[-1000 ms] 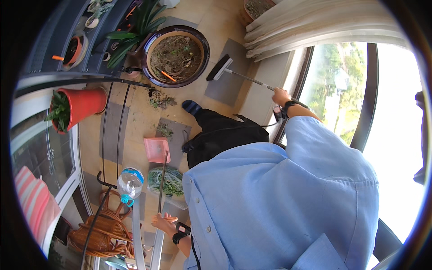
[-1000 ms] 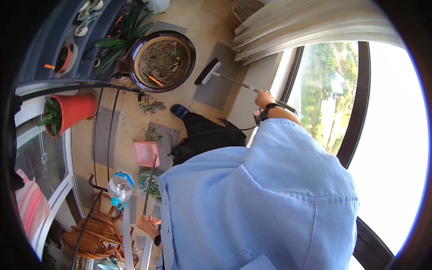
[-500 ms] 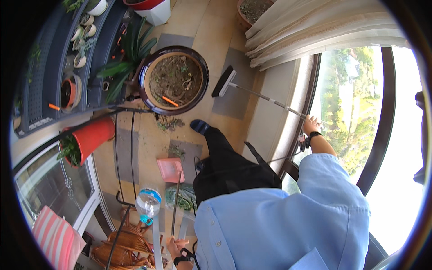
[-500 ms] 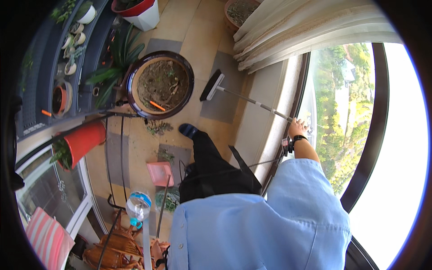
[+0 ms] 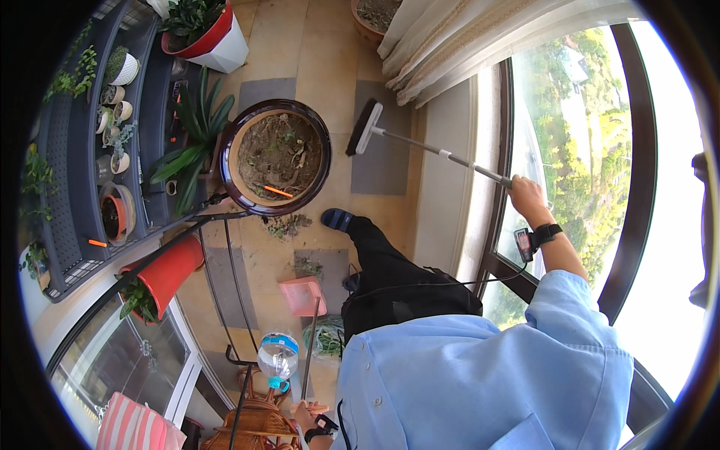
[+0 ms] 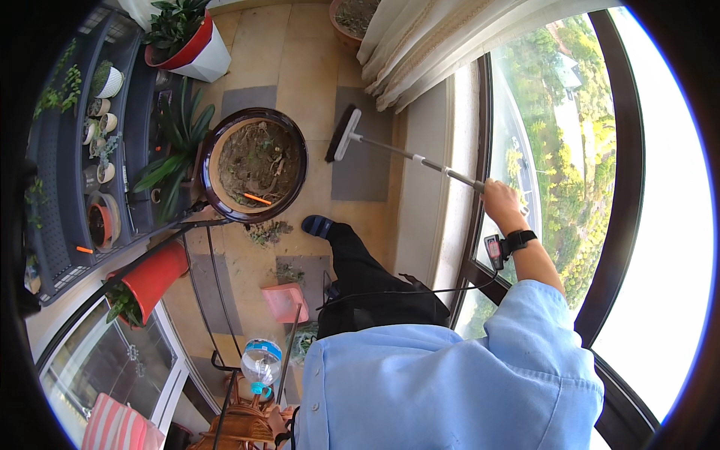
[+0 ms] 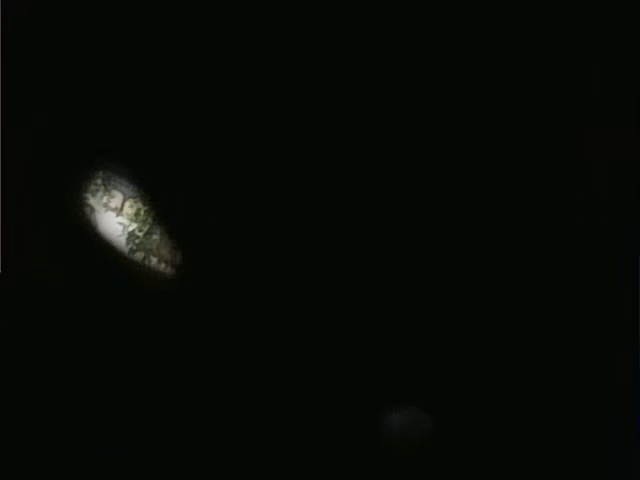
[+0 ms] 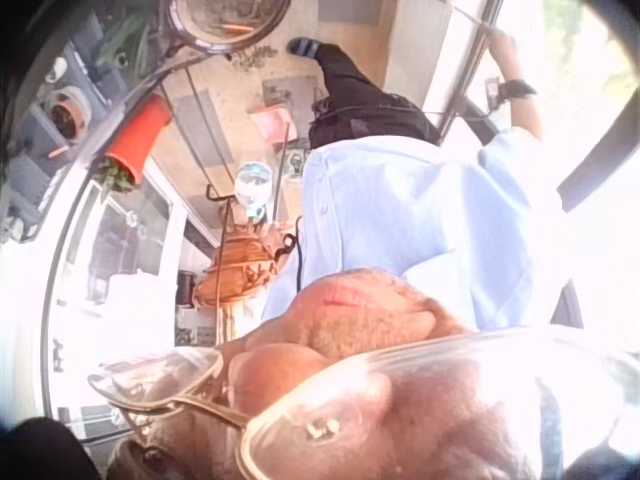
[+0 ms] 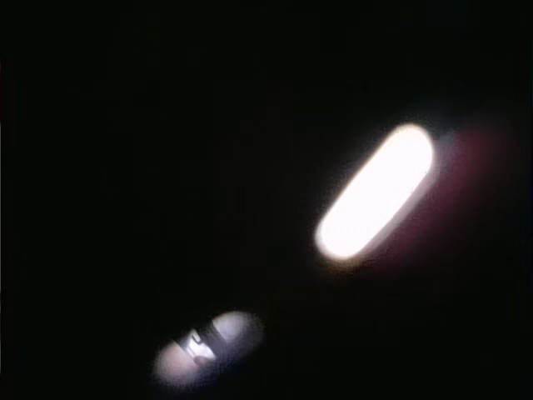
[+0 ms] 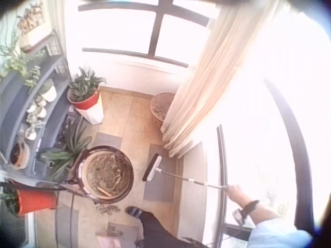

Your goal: The person sits on the floor and places green plant stems into a clear plastic bag. Then they use a broom and dustpan to sweep debris from the floor into the dustpan and empty it into a nearby pot. The person also moves a potted plant aside during the cleaning.

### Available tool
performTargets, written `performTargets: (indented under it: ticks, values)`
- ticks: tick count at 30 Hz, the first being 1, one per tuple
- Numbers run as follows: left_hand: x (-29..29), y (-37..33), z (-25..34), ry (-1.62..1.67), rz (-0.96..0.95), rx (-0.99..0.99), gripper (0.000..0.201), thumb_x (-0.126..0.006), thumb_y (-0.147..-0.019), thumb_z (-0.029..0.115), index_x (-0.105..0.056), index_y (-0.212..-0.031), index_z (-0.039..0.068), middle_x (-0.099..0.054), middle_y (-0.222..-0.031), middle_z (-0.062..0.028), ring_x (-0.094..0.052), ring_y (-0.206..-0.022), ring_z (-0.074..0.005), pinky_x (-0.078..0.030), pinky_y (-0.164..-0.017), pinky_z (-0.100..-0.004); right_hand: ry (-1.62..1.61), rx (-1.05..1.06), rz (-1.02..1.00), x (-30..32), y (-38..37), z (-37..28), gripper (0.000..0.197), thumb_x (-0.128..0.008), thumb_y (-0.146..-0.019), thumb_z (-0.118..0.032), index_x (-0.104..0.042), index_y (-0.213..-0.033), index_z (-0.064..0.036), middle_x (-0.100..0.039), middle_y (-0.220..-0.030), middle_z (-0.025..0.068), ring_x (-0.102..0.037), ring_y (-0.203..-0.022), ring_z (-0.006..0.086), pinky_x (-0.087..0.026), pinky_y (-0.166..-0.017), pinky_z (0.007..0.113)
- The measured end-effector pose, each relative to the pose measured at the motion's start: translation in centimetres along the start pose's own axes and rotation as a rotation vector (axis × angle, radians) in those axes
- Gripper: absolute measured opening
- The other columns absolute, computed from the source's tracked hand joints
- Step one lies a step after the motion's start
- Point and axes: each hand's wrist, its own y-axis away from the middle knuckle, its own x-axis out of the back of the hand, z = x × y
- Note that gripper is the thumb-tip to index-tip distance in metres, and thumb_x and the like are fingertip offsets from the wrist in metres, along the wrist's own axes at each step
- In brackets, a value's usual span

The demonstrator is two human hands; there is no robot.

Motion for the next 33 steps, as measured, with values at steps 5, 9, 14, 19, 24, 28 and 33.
performTargets:
  ticks: [5,9,14,19,24,28,33]
  values:
    - [-1.0,0.9,-0.3,0.05,0.026,-0.039,0.021,-0.055,-0.09,0.011,-0.046,-0.106,0.001,-0.055,-0.091,-0.0123,-0.06,-0.079,-0.0275,-0.057,-0.072,-0.0459,-0.06,0.006,0.018,1.4,-6.2,-5.2,0.03,-0.065,-0.085,-0.03,-0.06,-0.096,-0.0026,-0.066,-0.093,0.0218,-0.064,-0.09,0.0391,-0.051,-0.079,0.048]
    - [-2.1,4.0,-0.8,0.165,0.025,-0.144,0.013,-0.059,-0.088,0.01,-0.053,-0.096,0.002,-0.058,-0.083,-0.0089,-0.059,-0.066,-0.0206,-0.055,-0.067,-0.0427,-0.095,0.006,-0.157,0.3,-13.4,-13.6,0.035,-0.059,-0.089,-0.029,-0.054,-0.115,-0.0051,-0.067,-0.1,0.0193,-0.065,-0.096,0.0366,-0.051,-0.082,0.046]
    - [-3.4,6.2,-1.1,0.239,-0.022,-0.243,0.017,-0.056,-0.086,0.007,-0.05,-0.101,0.003,-0.052,-0.078,-0.0058,-0.055,-0.063,-0.0184,-0.052,-0.063,-0.0373,-0.222,0.13,-0.292,-3.1,-14.8,-24.0,0.054,-0.044,-0.091,-0.011,-0.031,-0.143,-0.0134,-0.067,-0.1,0.0182,-0.068,-0.083,0.0323,-0.053,-0.071,0.045]
    - [-3.6,6.2,-2.2,0.279,-0.051,-0.374,0.017,-0.055,-0.086,0.009,-0.047,-0.099,0.003,-0.051,-0.079,-0.0074,-0.053,-0.062,-0.0179,-0.048,-0.059,-0.0329,-0.195,0.182,-0.348,-10.2,-7.3,-26.4,0.07,-0.051,-0.081,0.004,-0.021,-0.144,0.0005,-0.067,-0.092,0.0233,-0.069,-0.074,0.0309,-0.054,-0.055,0.042]
    - [-1.4,1.2,-5.9,0.328,0.033,-0.493,0.025,-0.058,-0.085,0.007,-0.044,-0.105,0.002,-0.055,-0.083,-0.0102,-0.057,-0.069,-0.0189,-0.05,-0.062,-0.032,-0.248,0.205,-0.432,-16.8,4.6,-24.9,0.037,-0.045,-0.089,-0.007,-0.033,-0.123,-0.0021,-0.062,-0.087,0.0251,-0.065,-0.059,0.0319,-0.053,-0.048,0.04]
    - [0.1,-1.7,-9.3,0.393,-0.03,-0.601,0.029,-0.062,-0.084,0.01,-0.044,-0.106,0.001,-0.058,-0.083,-0.0109,-0.06,-0.071,-0.0186,-0.051,-0.058,-0.0331,-0.446,0.218,-0.565,-18.7,14.2,-24.9,0.037,-0.05,-0.086,-0.009,-0.039,-0.117,0.0063,-0.064,-0.081,0.0236,-0.069,-0.069,0.0337,-0.055,-0.056,0.043]
    - [1.0,-1.6,-11.1,0.429,-0.03,-0.573,0.035,-0.063,-0.084,0.013,-0.043,-0.11,0.001,-0.059,-0.087,-0.0121,-0.061,-0.075,-0.0193,-0.051,-0.059,-0.0334,-0.399,0.308,-0.661,-16.9,22.0,-26.8,0.033,-0.046,-0.086,-0.007,-0.041,-0.116,0.006,-0.062,-0.075,0.0183,-0.067,-0.06,0.028,-0.05,-0.05,0.038]
